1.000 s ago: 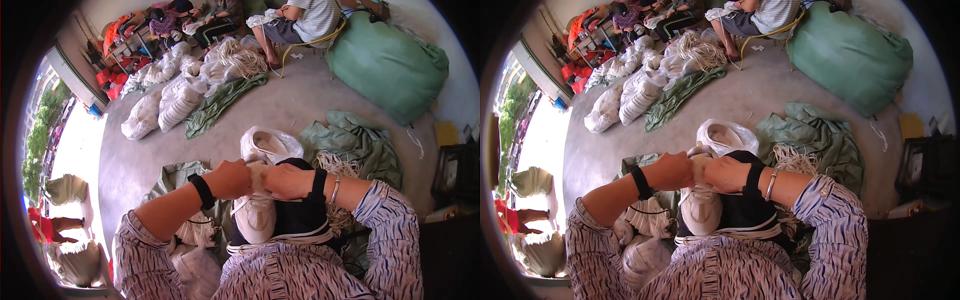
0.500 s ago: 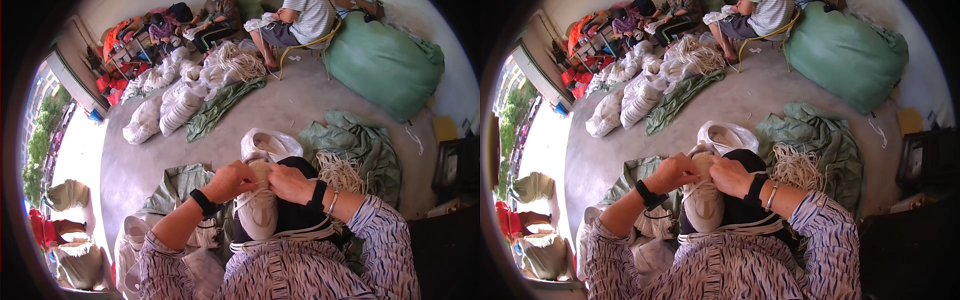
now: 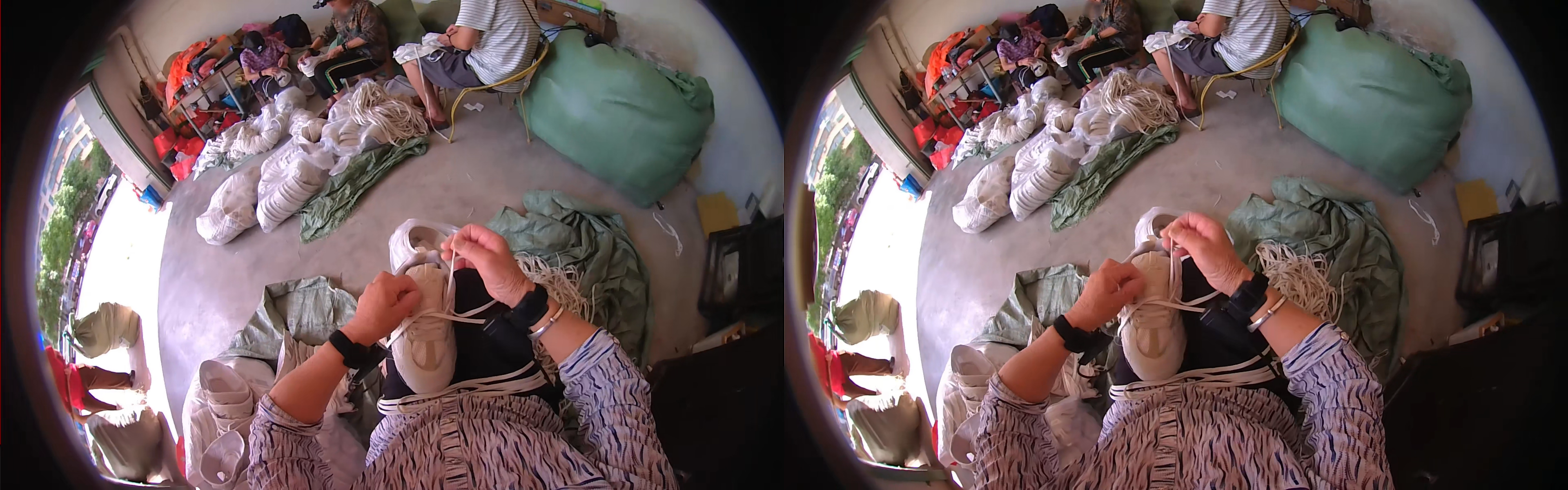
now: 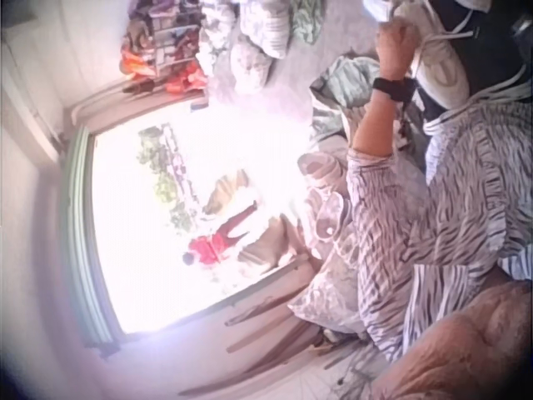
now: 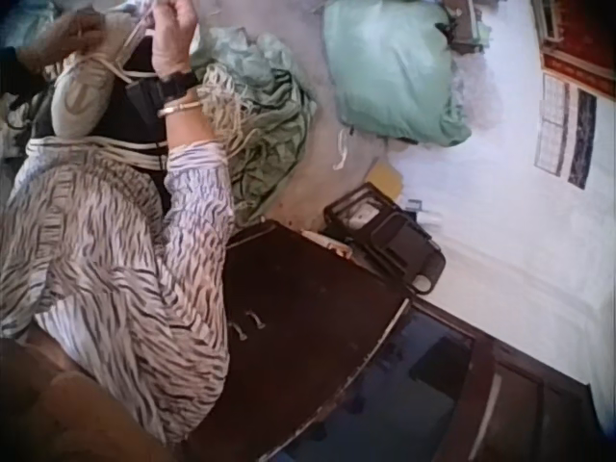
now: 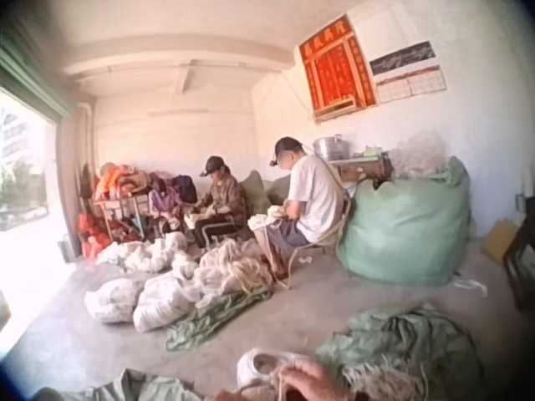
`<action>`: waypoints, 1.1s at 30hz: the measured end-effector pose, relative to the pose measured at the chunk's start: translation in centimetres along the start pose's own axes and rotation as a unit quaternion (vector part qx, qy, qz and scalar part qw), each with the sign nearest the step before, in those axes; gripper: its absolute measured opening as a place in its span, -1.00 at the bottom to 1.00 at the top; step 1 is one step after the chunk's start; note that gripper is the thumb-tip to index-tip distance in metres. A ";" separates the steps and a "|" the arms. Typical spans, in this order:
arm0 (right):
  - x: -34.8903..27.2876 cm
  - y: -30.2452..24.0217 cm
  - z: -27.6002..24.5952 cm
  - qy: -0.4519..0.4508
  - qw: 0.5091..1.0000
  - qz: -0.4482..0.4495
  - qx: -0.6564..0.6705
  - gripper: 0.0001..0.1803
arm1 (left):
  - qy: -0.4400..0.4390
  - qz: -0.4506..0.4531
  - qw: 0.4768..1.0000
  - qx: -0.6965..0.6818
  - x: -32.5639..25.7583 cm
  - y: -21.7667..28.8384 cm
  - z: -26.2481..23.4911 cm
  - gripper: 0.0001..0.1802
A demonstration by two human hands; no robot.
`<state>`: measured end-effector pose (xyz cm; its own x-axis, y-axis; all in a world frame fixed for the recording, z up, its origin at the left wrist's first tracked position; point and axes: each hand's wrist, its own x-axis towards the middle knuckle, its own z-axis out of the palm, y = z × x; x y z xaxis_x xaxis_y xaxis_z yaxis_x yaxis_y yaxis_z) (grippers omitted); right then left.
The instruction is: Lacing a pair of white sneakers while sitting in a shoe workshop.
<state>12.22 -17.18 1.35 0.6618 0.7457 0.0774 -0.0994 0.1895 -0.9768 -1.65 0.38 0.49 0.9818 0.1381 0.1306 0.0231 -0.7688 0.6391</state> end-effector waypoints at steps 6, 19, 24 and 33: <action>0.6 -0.3 3.4 -0.147 0.972 0.125 -0.132 -0.86 | 0.022 -0.094 0.899 -0.427 -0.9 -0.7 1.3 -0.81; 1.9 2.1 2.0 -0.018 0.988 0.148 0.025 -0.84 | 0.011 0.004 1.000 -0.013 -0.3 1.2 -0.8 -0.89; 0.0 2.3 0.1 -0.047 0.986 0.159 -0.009 -0.75 | -0.030 0.051 0.994 0.092 0.3 1.6 -1.3 -0.92; -2.4 -5.4 0.4 -0.091 0.993 -0.028 0.072 -0.78 | -0.076 -0.019 0.980 0.185 2.0 3.2 -0.5 -0.89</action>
<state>10.86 -19.70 6.51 0.5253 0.8320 0.1784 -0.1799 0.3135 -0.9324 0.24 -1.51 3.21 0.9951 0.0973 -0.0203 0.0986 -0.9422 0.3201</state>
